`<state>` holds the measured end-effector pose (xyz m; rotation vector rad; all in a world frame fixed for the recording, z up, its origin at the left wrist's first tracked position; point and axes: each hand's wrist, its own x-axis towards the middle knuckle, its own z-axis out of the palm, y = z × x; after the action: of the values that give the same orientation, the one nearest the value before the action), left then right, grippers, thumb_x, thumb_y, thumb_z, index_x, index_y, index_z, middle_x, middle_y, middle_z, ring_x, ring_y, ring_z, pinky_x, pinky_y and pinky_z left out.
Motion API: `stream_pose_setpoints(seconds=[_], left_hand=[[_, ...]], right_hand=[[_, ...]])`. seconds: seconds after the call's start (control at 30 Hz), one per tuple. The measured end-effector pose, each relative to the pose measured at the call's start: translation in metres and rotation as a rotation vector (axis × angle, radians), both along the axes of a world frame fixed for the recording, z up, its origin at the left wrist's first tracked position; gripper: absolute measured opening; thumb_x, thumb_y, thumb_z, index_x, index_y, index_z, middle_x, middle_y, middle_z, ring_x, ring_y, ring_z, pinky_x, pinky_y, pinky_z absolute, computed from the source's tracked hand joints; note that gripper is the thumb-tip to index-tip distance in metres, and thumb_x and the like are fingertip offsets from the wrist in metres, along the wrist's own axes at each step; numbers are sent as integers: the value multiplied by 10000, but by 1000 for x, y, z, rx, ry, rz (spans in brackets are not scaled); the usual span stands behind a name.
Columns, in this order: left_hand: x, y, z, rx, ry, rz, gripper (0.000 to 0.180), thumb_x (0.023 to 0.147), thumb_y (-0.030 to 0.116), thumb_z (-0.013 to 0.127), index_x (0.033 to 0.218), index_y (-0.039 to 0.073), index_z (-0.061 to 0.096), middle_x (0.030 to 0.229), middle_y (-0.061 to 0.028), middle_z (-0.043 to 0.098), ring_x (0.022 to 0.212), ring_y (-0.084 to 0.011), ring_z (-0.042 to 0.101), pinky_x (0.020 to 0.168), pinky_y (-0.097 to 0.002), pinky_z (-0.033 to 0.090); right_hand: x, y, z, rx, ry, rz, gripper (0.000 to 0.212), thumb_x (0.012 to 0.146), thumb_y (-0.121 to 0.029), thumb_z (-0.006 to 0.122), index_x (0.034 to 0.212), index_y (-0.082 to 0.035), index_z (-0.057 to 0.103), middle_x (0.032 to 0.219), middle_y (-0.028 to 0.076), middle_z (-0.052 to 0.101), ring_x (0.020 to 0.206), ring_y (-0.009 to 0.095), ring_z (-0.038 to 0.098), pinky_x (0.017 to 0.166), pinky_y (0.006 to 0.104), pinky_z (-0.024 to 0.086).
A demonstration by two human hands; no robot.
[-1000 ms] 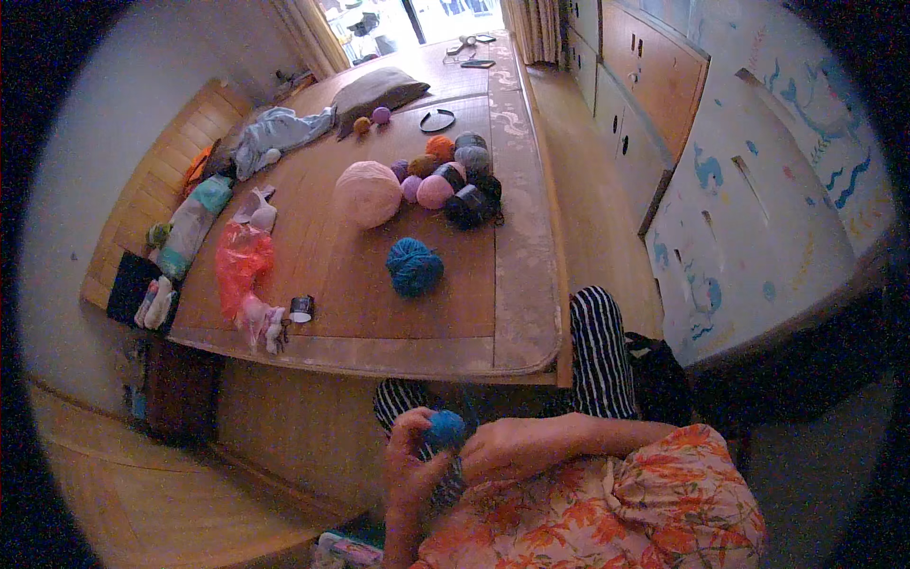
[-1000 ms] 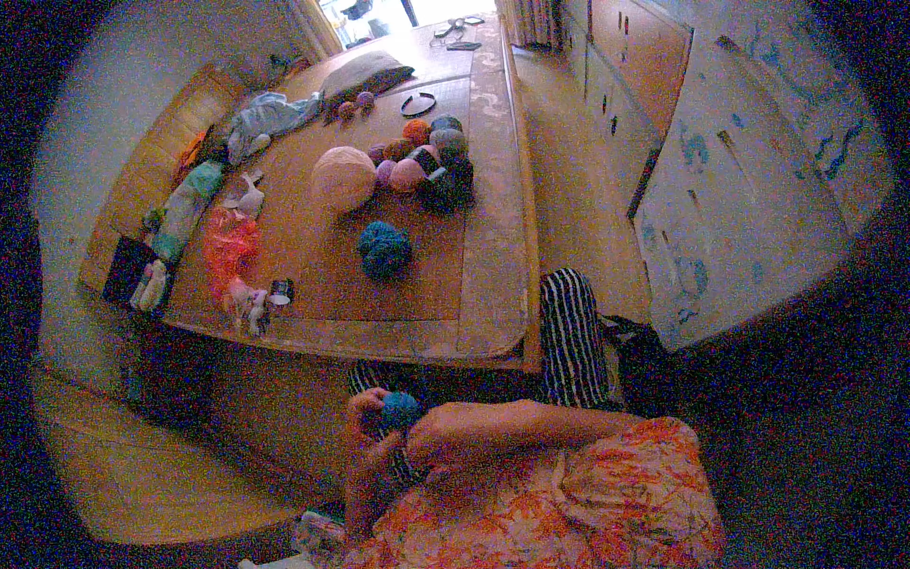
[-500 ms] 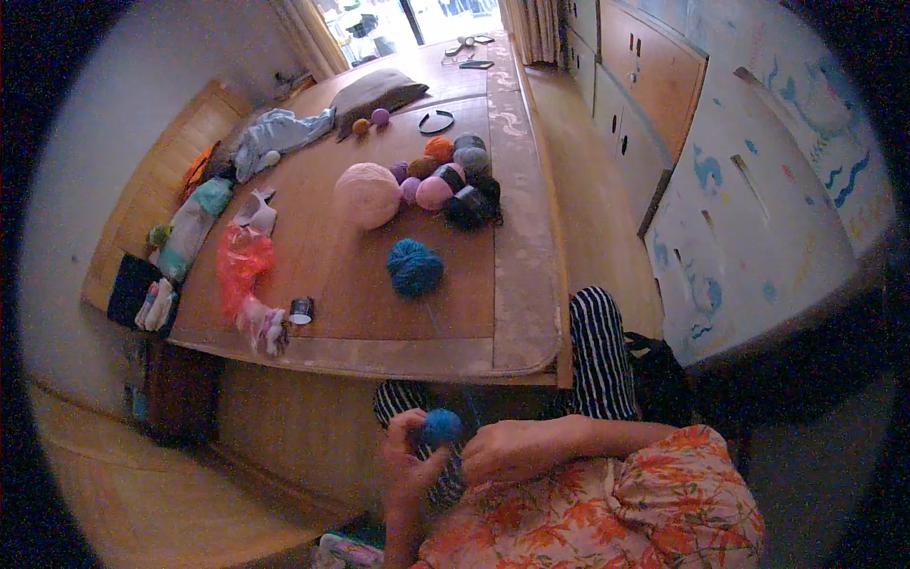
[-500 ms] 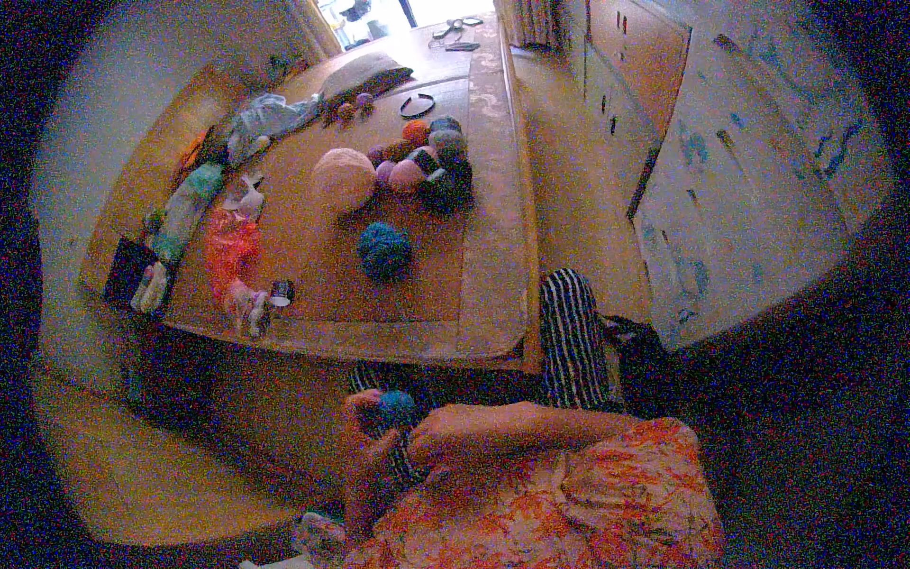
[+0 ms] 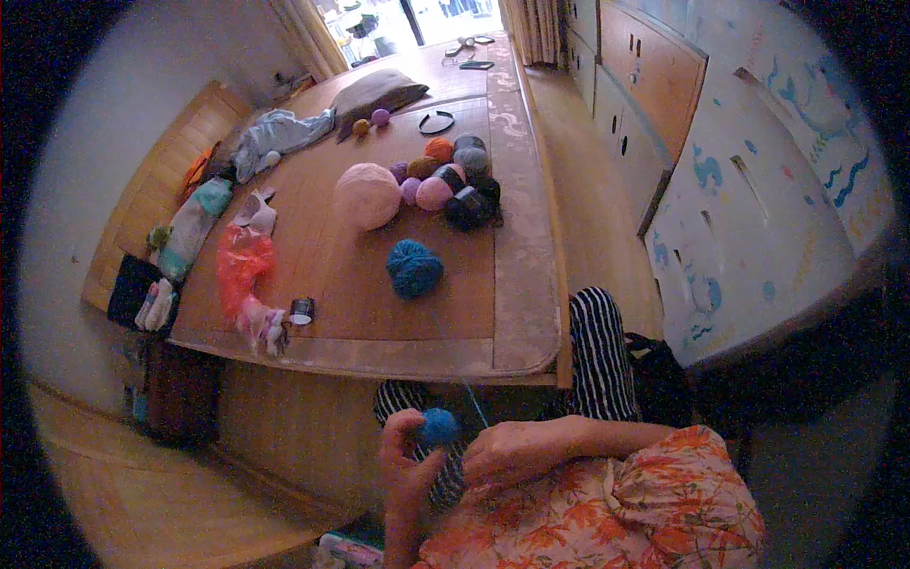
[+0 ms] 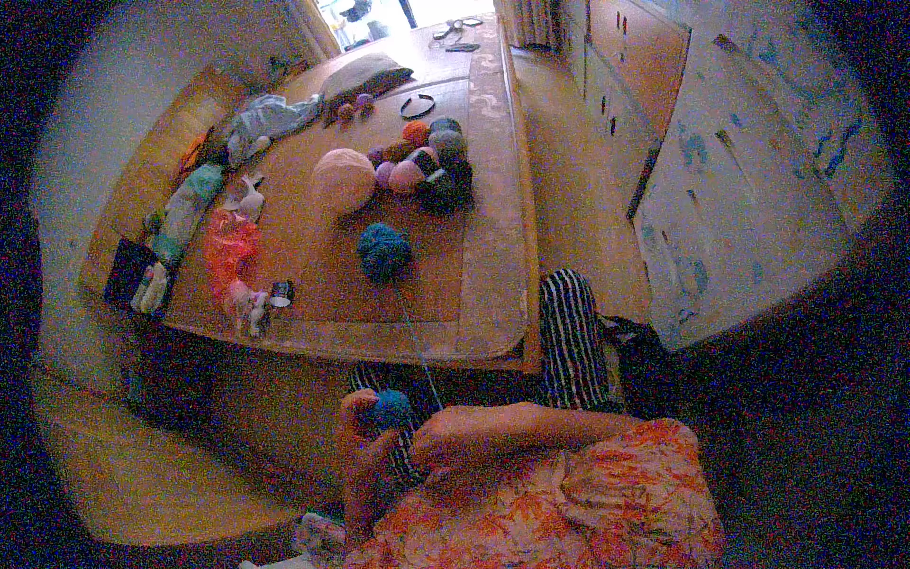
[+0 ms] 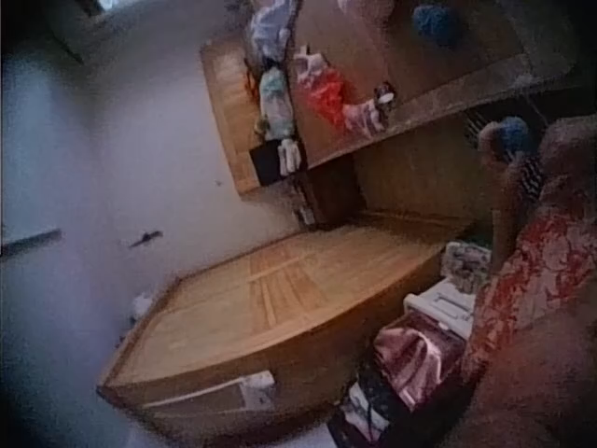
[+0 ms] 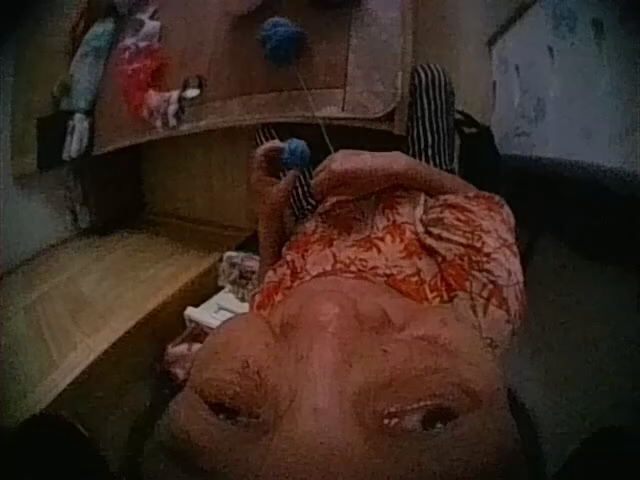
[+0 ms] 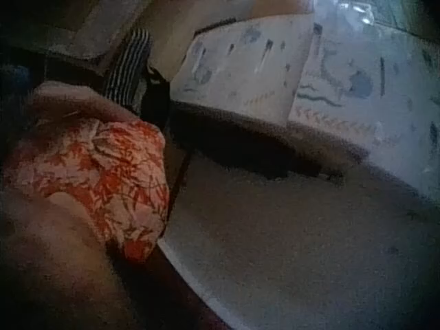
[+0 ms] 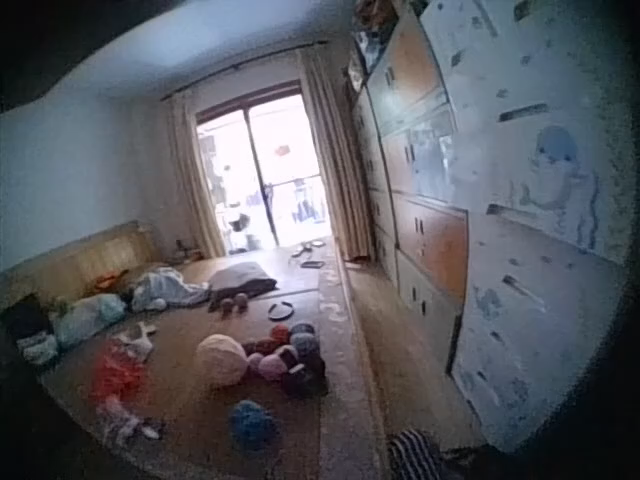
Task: The recorder is winding a ball of blue yarn while sitting in a bedroom.
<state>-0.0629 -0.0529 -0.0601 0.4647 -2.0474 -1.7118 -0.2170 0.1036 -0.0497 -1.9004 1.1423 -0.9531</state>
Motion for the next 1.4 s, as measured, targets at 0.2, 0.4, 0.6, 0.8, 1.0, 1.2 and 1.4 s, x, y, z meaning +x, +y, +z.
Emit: stream_pose_setpoints(seconds=[0.2, 0.4, 0.6, 0.8, 1.0, 1.2, 1.4], left_hand=[[3, 9, 10, -55, -7, -419, 527, 649, 12, 746, 1106, 90, 495, 1162, -110, 519, 1076, -227, 534, 911, -335, 443], [-3, 18, 24, 407, 118, -31, 534, 651, -14, 740, 1108, 88, 483, 1164, -114, 520, 1083, -241, 531, 925, -354, 445], [-3, 3, 4, -327, -152, -209, 538, 645, -21, 735, 1109, 85, 486, 1157, -113, 532, 1063, -242, 544, 919, -354, 453], [2, 29, 13, 420, 146, -254, 582, 636, -16, 746, 1140, 96, 476, 1123, -109, 556, 1039, -197, 554, 872, -321, 475], [-3, 10, 5, 139, -76, 65, 594, 626, -19, 741, 1144, 94, 472, 1136, -104, 544, 1047, -186, 545, 895, -318, 457], [-2, 9, 5, -242, -64, -408, 548, 684, 16, 747, 1157, 92, 480, 1146, -96, 542, 1092, -204, 524, 929, -349, 436], [-2, 26, 15, 404, 85, 153, 507, 686, 10, 740, 1136, 95, 522, 1147, -76, 540, 1087, -201, 522, 926, -346, 439]], right_hand=[[-21, -11, 0, -226, -142, -400, 105, 853, -149, 583, 871, -49, 560, 804, 130, 558, 765, 333, 566, 673, 414, 458], [-13, -10, -33, -144, 262, -445, 138, 835, -178, 614, 840, -52, 557, 781, 125, 562, 751, 338, 581, 652, 425, 463], [-10, -1, 10, -216, 18, -174, 131, 824, -173, 614, 826, -57, 553, 766, 126, 561, 755, 339, 591, 655, 428, 471], [-24, -12, -19, -175, 135, -568, 96, 816, -133, 604, 843, -55, 556, 759, 129, 562, 750, 348, 591, 657, 435, 472], [0, -1, -15, -73, 110, -39, 110, 826, -146, 610, 866, -52, 566, 790, 141, 573, 761, 352, 584, 658, 446, 473], [-23, -8, -9, -184, -6, -384, 114, 822, -131, 622, 918, -75, 603, 812, 109, 583, 779, 324, 591, 691, 408, 466], [-13, -9, -32, -113, 293, -319, 72, 827, -118, 595, 876, -67, 584, 777, 117, 569, 742, 344, 580, 647, 423, 466]])
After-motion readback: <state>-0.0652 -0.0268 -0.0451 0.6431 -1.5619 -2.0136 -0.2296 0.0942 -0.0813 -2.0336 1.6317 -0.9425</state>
